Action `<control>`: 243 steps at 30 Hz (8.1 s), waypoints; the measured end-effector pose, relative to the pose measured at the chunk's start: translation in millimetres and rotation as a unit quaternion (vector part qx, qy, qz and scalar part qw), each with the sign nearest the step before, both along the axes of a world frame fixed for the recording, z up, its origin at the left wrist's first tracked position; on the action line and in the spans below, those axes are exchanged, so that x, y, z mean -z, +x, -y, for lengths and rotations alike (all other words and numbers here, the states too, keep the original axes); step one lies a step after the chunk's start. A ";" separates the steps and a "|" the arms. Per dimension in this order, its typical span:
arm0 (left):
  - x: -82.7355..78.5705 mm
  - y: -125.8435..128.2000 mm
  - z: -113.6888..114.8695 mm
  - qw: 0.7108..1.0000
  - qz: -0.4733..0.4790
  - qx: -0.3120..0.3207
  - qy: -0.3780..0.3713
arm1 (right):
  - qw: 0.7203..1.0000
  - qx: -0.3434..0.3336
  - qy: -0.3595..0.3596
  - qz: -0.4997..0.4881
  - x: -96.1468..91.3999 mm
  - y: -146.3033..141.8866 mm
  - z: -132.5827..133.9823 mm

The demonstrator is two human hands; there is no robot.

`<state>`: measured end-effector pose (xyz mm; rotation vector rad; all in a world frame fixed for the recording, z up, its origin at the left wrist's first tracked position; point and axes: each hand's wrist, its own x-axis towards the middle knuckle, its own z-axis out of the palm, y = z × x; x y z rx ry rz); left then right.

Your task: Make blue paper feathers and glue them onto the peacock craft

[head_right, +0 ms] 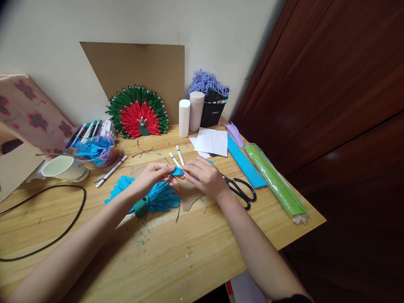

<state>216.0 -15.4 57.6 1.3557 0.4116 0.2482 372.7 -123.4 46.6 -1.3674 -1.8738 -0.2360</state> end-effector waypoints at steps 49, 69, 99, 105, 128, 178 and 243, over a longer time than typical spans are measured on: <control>2.3 -2.4 -7.0 0.946 -0.091 -0.035 0.308 | 0.866 0.057 -0.258 -0.424 9.5 -8.0 -8.9; 2.7 -2.0 -4.6 0.970 -0.121 -0.040 -0.205 | 1.000 -0.018 -0.005 -0.009 6.7 -2.5 1.1; 12.0 2.9 0.2 0.995 -0.069 -0.077 -0.013 | 0.988 0.020 -0.088 -0.126 1.5 -5.5 -1.8; 14.3 5.0 0.8 0.995 -0.063 -0.078 0.004 | 0.912 0.034 -0.229 -0.338 2.5 -9.9 -2.9; 11.3 -2.2 10.0 0.928 -0.080 -0.098 0.352 | 0.887 0.092 -0.230 -0.390 4.9 -12.3 -4.7; 4.1 -2.2 -4.1 0.994 -0.102 -0.035 0.018 | 0.993 -0.010 -0.068 -0.096 5.4 -3.3 -5.3; 21.9 8.3 5.7 0.991 -0.077 -0.112 0.007 | 0.993 0.009 -0.050 0.106 8.7 -10.0 -1.3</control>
